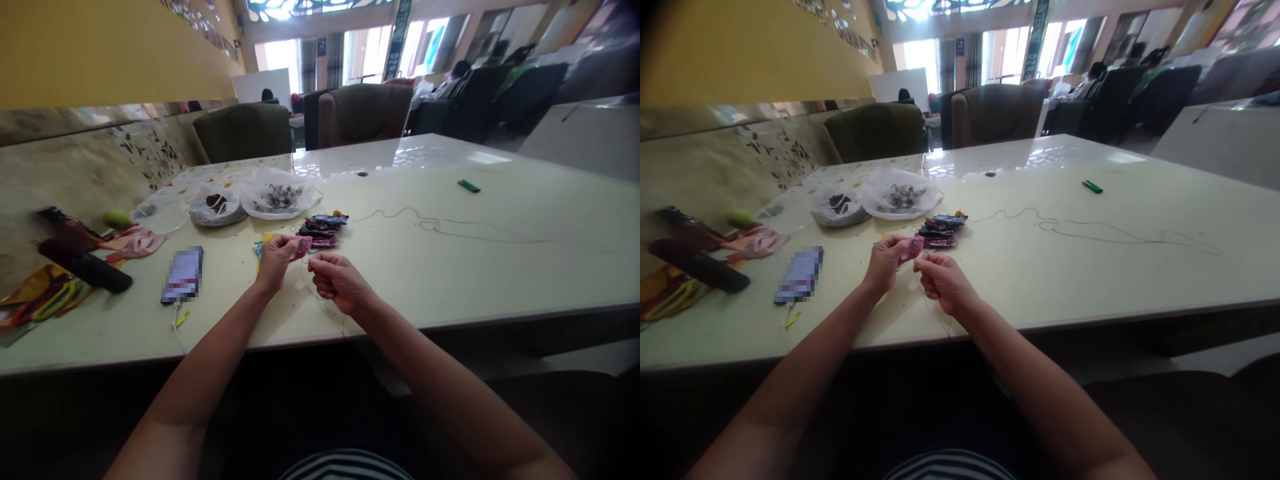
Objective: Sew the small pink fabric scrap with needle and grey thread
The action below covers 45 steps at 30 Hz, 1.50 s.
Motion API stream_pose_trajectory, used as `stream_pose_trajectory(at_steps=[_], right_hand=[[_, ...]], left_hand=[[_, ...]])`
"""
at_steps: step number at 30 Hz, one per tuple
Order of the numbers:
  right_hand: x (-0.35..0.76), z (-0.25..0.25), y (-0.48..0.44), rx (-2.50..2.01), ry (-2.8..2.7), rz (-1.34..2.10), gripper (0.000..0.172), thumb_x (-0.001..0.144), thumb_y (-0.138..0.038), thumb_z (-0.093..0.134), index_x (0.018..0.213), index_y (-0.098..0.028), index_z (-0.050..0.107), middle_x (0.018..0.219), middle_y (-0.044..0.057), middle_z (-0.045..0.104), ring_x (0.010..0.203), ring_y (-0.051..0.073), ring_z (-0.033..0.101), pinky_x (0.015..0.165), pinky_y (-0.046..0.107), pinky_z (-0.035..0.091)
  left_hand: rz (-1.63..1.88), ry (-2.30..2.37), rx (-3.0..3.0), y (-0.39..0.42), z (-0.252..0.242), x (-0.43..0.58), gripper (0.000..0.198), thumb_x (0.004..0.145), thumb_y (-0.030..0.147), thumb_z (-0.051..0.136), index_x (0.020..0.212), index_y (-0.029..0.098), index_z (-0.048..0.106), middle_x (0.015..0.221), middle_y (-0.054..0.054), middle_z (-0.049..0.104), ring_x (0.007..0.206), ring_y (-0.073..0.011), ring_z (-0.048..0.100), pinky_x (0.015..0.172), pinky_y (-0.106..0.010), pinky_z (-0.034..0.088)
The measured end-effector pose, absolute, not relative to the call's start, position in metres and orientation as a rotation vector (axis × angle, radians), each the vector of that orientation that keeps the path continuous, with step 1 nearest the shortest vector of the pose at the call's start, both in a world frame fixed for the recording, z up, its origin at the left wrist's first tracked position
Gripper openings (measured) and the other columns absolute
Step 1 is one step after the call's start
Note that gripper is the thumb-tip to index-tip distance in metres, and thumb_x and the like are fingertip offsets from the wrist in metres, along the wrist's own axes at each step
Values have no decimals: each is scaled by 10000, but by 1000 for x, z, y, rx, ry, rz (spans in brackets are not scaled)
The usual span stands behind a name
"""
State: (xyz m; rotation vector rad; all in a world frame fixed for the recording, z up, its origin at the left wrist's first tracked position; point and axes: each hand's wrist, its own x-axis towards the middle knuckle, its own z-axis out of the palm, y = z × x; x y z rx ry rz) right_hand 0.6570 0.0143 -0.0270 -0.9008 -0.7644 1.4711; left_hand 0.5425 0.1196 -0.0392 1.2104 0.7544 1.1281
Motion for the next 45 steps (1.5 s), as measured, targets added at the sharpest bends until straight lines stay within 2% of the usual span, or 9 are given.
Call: stream_pose_trajectory(at_steps=[4,8,13,19,23,29,33,39,45], right_hand=[[660,-29,7,-1011,-732,1349,373,669,-415,818,742,-195,526,470,-130,295,410,24,193,385,188,113],[652,-30,26,-1071,-723,1253,391,651,-408,812,885,-167,612,477,-134,328,399,30,216,378,194,140],[644,-28,40,-1016,-642,1350,393,636,-396,845,771,-193,538,451,-139,288,404,27,195,392,191,115],[652,-24,-10,-976,-796,1357,356,768,-458,780,738,-187,550,474,-115,276,422,35,187,408,196,127],[662,-19,-49,-998,-973,1391,385,874,-464,695,692,-185,503,514,-80,322,453,48,217,432,209,135],[678,8,-82,-929,-1449,1418,390,938,-388,646,662,-167,481,598,-42,365,563,71,305,504,230,225],[678,20,-95,-843,-1623,1463,382,951,-342,617,653,-174,448,584,-48,345,543,67,300,498,237,233],[674,7,-105,-634,-1668,1434,366,935,-254,577,630,-186,387,580,-36,371,527,71,325,513,259,245],[660,-10,-111,-524,-1608,1352,397,941,-337,548,630,-205,340,556,-49,314,498,76,313,517,264,244]], left_hand=[[1106,739,1171,116,-36,543,214,667,328,786,676,153,663,870,-87,773,820,-175,702,814,-339,567],[1097,728,1189,115,-37,543,253,635,344,826,697,150,676,685,-27,701,661,-127,628,732,-293,533],[1116,709,1203,120,-40,541,281,622,354,846,660,156,650,582,28,607,569,-91,541,642,-251,482],[1099,748,1122,123,-39,540,245,647,326,815,723,149,663,846,-73,758,850,-176,714,860,-334,565],[1109,747,1083,121,-39,541,222,646,291,809,692,154,640,859,-82,769,909,-198,733,894,-352,572],[1123,736,1084,125,-43,540,244,629,324,829,720,150,684,924,-95,784,879,-187,730,884,-356,578],[1109,723,1086,128,-46,538,285,618,350,860,751,148,708,934,-94,784,854,-179,723,887,-370,581],[1114,719,1075,128,-47,539,301,600,341,870,730,149,677,838,-66,756,802,-167,711,868,-367,581],[1134,711,1071,123,-44,540,307,614,336,877,745,149,673,838,-59,757,791,-175,714,853,-382,584]])
